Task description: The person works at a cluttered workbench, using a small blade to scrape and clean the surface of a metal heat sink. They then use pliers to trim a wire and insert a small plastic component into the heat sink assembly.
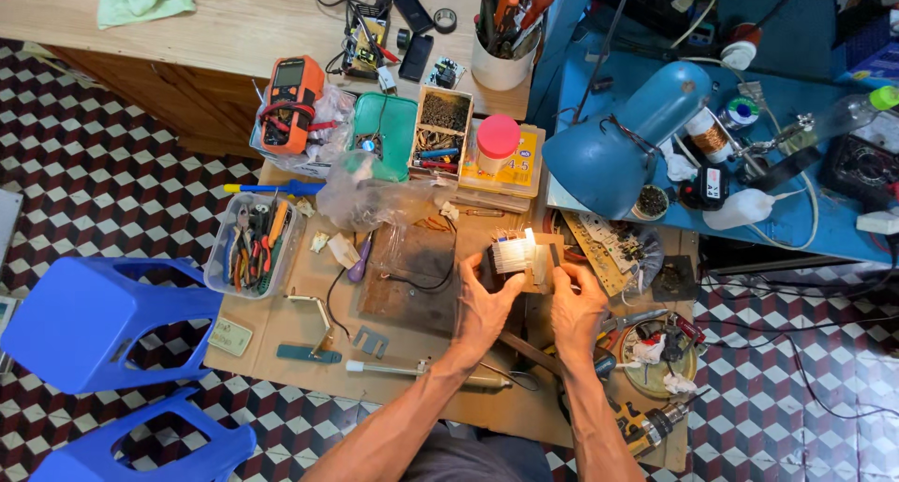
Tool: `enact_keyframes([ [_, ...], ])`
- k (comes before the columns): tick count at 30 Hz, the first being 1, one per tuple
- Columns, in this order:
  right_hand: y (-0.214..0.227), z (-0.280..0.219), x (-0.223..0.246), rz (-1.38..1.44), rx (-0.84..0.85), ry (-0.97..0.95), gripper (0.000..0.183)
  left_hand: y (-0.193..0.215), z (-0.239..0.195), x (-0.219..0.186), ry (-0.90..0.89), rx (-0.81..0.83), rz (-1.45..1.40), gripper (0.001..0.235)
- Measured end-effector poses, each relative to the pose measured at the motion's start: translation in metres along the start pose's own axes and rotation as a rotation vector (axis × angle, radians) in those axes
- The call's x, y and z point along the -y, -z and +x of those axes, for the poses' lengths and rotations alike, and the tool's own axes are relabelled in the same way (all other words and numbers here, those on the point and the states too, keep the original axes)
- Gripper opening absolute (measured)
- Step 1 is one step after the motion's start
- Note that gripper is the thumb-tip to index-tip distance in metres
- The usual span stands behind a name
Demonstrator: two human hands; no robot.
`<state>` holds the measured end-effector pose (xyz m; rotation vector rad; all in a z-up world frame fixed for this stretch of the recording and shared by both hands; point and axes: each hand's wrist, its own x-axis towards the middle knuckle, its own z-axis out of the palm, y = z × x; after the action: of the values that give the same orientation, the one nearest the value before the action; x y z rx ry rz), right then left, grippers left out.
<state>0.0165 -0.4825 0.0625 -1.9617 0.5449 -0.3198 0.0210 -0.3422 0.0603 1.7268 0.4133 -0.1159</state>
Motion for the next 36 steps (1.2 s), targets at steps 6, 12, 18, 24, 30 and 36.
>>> enact_keyframes([
  [6,0.005,-0.005,-0.009,0.039,-0.071,0.016,0.018,-0.040,-0.007,-0.030,-0.070,-0.304,0.280,0.088],
  [12,-0.001,-0.006,-0.003,0.138,-0.015,-0.156,0.019,-0.052,0.000,-0.038,0.048,-0.432,0.328,0.085],
  [18,0.008,-0.008,0.019,0.137,0.103,-0.121,0.019,-0.028,-0.009,-0.034,-0.005,-0.223,0.207,0.065],
  [24,0.021,-0.010,0.047,-0.103,0.225,-0.042,0.016,0.005,-0.011,-0.038,-0.291,-0.130,0.363,0.061],
  [30,0.034,-0.008,0.058,-0.173,0.217,0.342,0.018,0.030,-0.009,-0.055,-0.212,0.073,0.237,0.063],
  [36,0.041,-0.012,0.066,-0.208,0.157,0.432,0.019,0.035,-0.008,-0.064,-0.145,0.159,0.150,0.067],
])
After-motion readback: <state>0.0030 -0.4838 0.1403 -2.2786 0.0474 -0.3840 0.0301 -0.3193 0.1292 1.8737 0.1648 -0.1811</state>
